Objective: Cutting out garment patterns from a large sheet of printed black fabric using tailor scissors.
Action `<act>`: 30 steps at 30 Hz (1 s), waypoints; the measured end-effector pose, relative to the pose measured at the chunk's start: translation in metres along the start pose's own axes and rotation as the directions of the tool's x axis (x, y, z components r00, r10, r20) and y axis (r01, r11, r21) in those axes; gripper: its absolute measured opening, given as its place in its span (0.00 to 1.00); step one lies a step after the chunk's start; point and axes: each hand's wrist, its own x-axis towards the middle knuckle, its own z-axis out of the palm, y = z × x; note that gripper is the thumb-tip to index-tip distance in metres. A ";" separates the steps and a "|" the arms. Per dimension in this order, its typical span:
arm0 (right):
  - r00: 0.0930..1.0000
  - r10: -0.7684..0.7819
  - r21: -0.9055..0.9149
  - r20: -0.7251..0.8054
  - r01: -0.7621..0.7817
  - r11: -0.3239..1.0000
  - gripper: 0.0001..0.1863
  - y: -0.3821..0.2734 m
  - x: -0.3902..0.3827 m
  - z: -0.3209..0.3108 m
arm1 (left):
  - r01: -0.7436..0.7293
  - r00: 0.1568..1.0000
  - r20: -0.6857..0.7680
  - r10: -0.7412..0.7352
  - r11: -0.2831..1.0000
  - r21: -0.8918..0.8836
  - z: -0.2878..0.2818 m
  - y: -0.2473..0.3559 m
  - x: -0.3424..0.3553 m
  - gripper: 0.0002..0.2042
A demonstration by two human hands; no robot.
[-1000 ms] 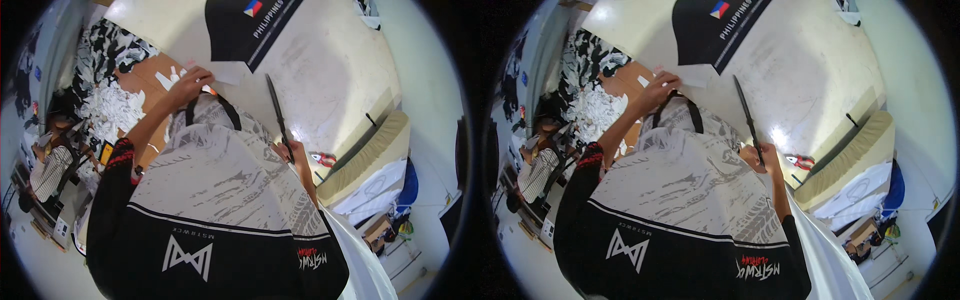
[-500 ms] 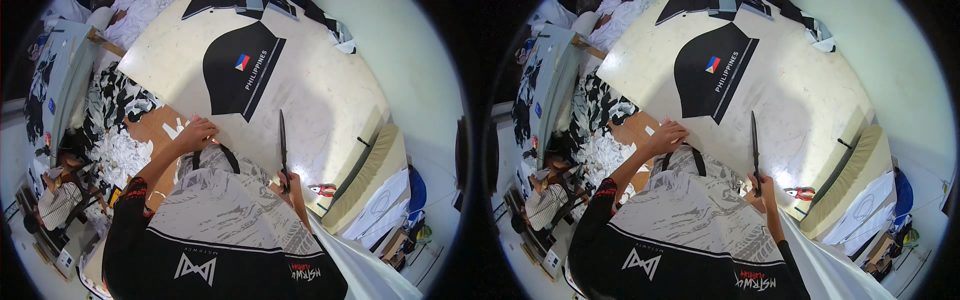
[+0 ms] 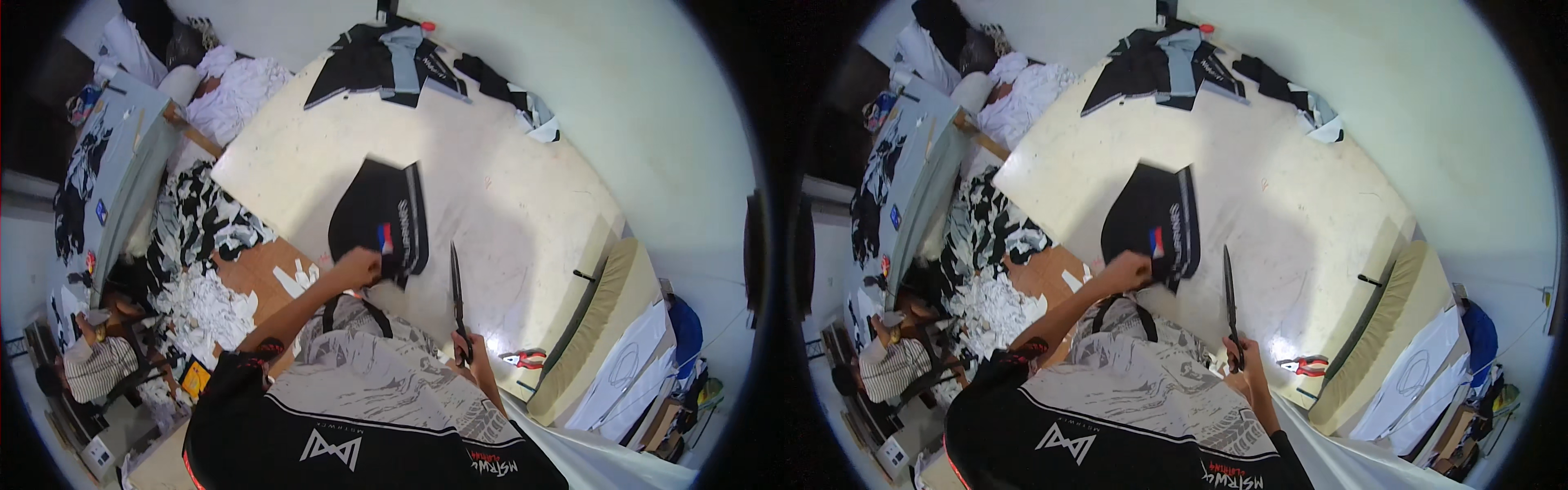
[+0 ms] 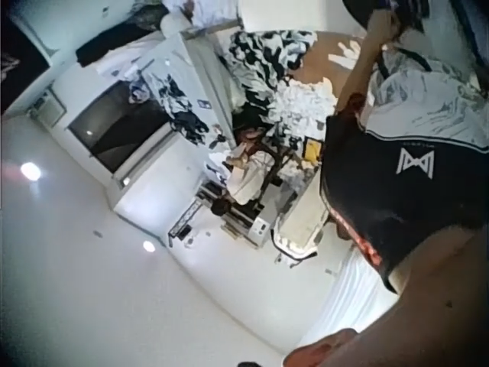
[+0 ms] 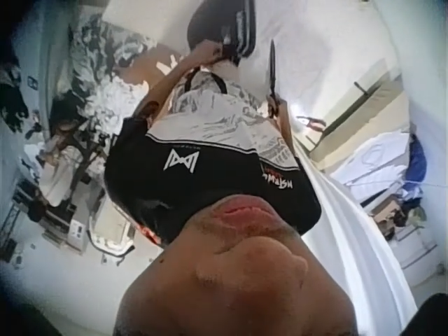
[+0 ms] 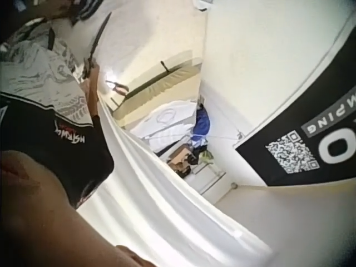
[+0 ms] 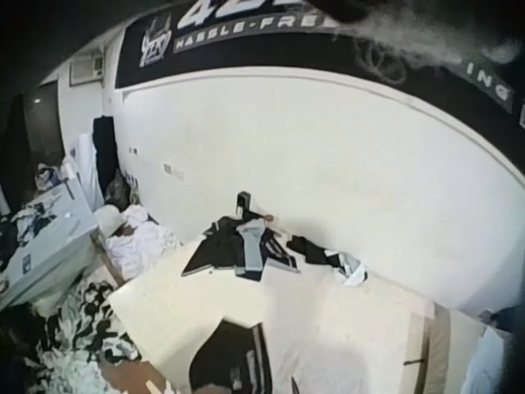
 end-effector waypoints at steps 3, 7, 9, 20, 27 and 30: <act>0.999 -0.027 0.079 0.036 0.024 0.997 0.21 0.007 0.005 -0.017 | -0.081 0.988 0.108 0.111 0.963 -0.257 -0.023 0.021 0.026 0.08; 0.991 -0.082 0.186 0.104 0.061 0.981 0.20 -0.008 0.011 -0.006 | -0.104 0.948 -0.319 0.001 0.947 -0.305 -0.131 -0.055 0.116 0.06; 0.992 -0.088 0.215 0.087 0.068 0.974 0.21 -0.002 0.013 -0.008 | -0.013 0.605 -0.796 -0.025 0.999 -0.041 -0.189 -0.045 0.170 0.15; 0.973 -0.048 0.363 -0.226 0.130 0.923 0.21 0.001 0.028 0.033 | -0.224 0.874 -0.287 0.392 0.850 0.477 -0.102 0.055 0.316 0.29; 0.888 0.060 0.464 -0.456 0.179 0.868 0.23 -0.012 0.029 0.036 | -0.365 0.877 -0.012 0.481 0.680 0.636 -0.039 0.176 0.458 0.27; 0.875 0.047 0.455 -0.482 0.204 0.867 0.22 -0.015 0.037 0.041 | -0.193 0.959 -0.072 0.274 0.816 0.545 -0.027 0.186 0.510 0.27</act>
